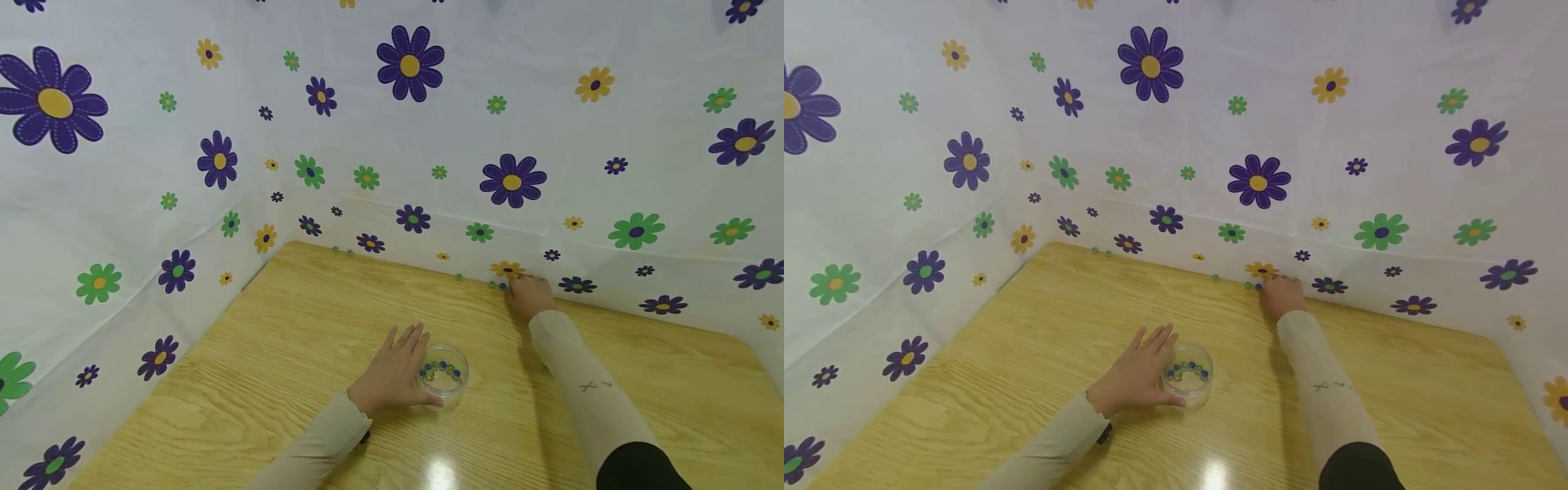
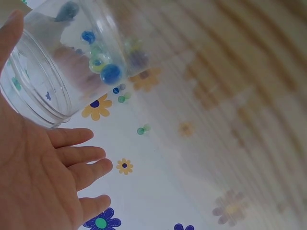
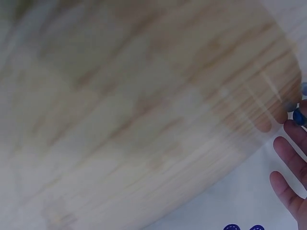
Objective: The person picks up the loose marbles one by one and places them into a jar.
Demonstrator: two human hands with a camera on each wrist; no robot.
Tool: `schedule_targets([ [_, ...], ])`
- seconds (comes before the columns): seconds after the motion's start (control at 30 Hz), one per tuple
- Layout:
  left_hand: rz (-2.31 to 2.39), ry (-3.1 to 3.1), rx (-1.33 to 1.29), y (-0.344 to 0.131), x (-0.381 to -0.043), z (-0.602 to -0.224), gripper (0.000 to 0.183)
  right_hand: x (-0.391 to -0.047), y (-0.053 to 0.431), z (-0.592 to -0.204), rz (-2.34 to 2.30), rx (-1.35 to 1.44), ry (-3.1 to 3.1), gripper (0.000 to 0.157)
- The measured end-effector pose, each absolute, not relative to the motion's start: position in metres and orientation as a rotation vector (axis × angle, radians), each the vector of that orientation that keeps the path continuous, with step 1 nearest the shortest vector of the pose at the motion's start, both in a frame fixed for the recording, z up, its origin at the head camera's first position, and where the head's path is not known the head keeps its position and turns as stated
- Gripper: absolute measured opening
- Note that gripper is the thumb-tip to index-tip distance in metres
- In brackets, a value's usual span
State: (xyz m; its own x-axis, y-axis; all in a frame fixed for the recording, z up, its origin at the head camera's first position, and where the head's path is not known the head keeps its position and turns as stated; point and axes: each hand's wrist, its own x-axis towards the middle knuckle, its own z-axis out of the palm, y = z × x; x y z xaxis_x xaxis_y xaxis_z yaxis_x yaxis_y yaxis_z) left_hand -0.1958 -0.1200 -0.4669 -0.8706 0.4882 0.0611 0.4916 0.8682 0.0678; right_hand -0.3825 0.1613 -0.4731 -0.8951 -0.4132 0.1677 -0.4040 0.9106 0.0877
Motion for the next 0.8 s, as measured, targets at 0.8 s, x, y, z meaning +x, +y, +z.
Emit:
schedule_targets([
  [0.8,-0.151,-2.988,-0.8,-0.12,-0.198,-0.47,0.112,-0.359,0.181,-0.46,0.004,0.643,-2.913,0.009],
])
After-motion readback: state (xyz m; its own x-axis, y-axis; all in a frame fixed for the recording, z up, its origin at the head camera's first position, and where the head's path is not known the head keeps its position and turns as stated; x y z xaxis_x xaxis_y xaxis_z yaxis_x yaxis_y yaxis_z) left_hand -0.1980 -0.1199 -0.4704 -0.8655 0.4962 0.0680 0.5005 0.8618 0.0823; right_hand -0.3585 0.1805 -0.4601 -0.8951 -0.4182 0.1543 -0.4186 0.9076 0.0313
